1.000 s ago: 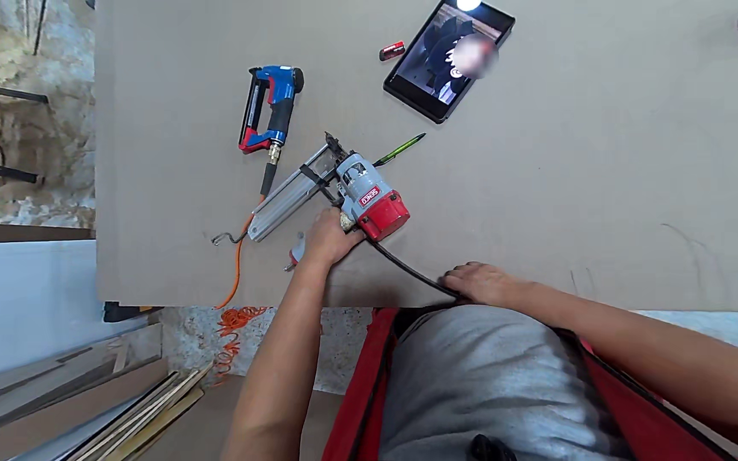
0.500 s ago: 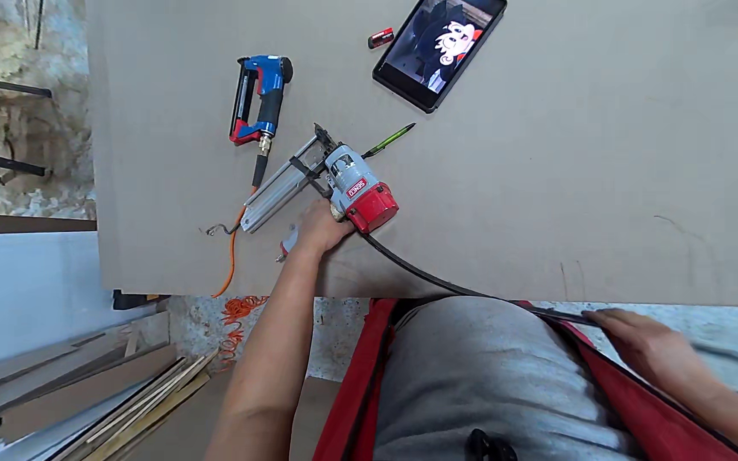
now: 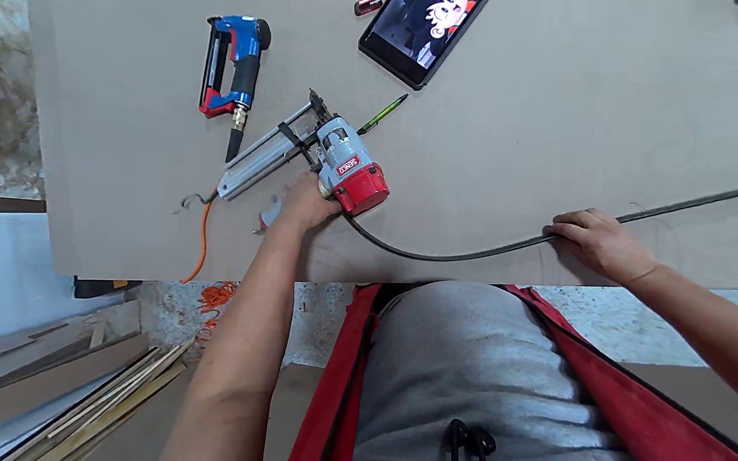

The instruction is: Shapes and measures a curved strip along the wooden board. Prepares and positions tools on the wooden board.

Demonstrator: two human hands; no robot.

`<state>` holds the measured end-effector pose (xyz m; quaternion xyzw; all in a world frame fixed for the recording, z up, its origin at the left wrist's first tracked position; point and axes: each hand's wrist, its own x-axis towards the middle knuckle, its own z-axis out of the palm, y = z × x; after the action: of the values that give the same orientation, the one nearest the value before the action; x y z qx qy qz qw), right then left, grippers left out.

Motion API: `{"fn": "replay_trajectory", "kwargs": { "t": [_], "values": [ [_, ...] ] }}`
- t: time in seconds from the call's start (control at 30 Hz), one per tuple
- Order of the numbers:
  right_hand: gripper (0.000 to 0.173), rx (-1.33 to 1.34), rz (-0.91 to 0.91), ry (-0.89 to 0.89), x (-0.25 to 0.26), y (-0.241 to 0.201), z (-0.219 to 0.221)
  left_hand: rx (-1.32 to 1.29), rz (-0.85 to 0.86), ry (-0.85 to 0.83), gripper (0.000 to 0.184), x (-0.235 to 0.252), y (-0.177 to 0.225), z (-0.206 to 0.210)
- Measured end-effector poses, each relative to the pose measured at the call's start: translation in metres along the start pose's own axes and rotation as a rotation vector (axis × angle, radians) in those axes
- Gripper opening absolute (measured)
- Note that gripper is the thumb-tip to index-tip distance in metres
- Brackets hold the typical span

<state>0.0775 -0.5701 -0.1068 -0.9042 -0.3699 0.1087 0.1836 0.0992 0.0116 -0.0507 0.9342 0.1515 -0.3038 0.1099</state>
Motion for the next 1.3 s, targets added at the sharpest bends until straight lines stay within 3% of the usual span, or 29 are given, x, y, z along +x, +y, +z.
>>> {"fn": "replay_trajectory", "kwargs": {
  "t": [0.37, 0.6, 0.7, 0.83, 0.93, 1.0, 1.1, 1.17, 1.3],
  "values": [
    [0.026, -0.067, 0.024, 0.025, -0.024, -0.009, 0.023, 0.006, -0.012, 0.014, 0.086, -0.002, 0.006, 0.001],
    [0.033, -0.116, 0.061, 0.014, -0.030, -0.012, 0.026, 0.014, -0.021, 0.010, 0.076, -0.001, 0.001, -0.001],
    [0.037, -0.055, 0.059, -0.021, -0.009, -0.048, 0.029, -0.027, -0.037, -0.022, 0.075, -0.004, -0.001, -0.004],
    [0.024, 0.009, 0.018, -0.030, 0.047, -0.104, 0.058, -0.014, -0.117, -0.056, 0.071, -0.024, 0.013, -0.016],
    [0.023, 0.001, 0.030, -0.031, 0.064, -0.120, 0.072, -0.089, -0.171, 0.140, 0.062, -0.047, 0.049, -0.036],
    [0.024, -0.006, -0.005, 0.007, 0.064, -0.119, 0.075, -0.209, -0.163, 0.244, 0.073, -0.040, 0.076, -0.041],
    [0.025, -0.008, -0.070, -0.004, 0.060, -0.117, 0.075, -0.356, -0.266, 0.242, 0.116, -0.005, 0.105, -0.041],
    [0.024, -0.020, -0.071, -0.024, 0.059, -0.116, 0.074, -0.394, -0.356, 0.227, 0.132, 0.015, 0.116, -0.043],
    [0.022, -0.087, -0.052, 0.080, 0.054, -0.115, 0.081, -0.403, -0.394, 0.165, 0.136, 0.020, 0.122, -0.045]
  ]
}}
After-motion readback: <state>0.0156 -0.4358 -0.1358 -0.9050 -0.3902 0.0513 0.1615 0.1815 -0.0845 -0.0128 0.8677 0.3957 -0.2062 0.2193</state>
